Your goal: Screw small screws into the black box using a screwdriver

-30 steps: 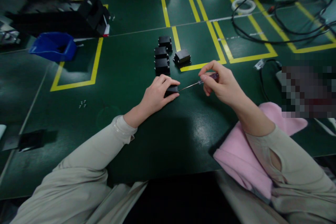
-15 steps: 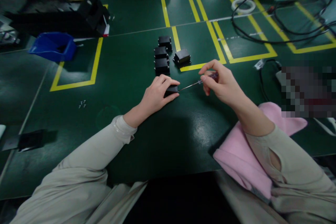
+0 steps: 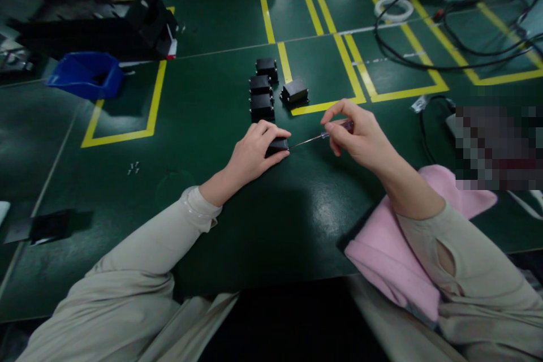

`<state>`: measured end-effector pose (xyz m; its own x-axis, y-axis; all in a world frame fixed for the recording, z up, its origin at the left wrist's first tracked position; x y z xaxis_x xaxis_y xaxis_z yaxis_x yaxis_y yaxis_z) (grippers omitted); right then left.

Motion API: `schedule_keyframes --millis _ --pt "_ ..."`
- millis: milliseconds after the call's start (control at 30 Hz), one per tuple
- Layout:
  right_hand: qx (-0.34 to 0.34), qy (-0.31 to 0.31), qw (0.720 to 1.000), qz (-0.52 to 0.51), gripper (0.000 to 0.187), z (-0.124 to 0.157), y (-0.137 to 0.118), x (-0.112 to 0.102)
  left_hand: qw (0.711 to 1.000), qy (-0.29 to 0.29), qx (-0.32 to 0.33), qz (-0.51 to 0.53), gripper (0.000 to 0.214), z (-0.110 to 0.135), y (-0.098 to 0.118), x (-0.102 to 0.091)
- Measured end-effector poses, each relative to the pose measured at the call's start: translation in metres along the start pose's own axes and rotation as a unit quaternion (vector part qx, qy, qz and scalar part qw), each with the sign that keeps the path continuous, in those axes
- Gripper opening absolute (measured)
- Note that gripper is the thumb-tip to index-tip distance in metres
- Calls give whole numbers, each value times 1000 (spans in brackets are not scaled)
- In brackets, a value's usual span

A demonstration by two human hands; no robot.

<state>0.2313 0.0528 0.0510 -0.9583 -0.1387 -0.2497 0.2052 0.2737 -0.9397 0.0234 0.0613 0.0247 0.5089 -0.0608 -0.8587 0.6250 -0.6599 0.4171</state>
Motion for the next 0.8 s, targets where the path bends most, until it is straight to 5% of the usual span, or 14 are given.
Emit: schedule_keyframes --millis 200,800 --pt "14 16 1000 -17 25 0 8 0 1000 1 4 0 32 0 0 0" --pt "-5 30 1000 6 22 0 7 -2 1000 -2 -3 -3 33 0 0 0"
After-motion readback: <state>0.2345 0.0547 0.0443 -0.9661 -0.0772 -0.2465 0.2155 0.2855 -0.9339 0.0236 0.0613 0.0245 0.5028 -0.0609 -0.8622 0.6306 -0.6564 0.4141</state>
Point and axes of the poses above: each hand's wrist, its own z-axis away from the middle knuckle, its own x-axis out of the palm, y = z × x, the point moved 6 cm from there along -z, towards the middle knuckle, and after that the axes turned 3 degrees about y, right-handed, at the moved point
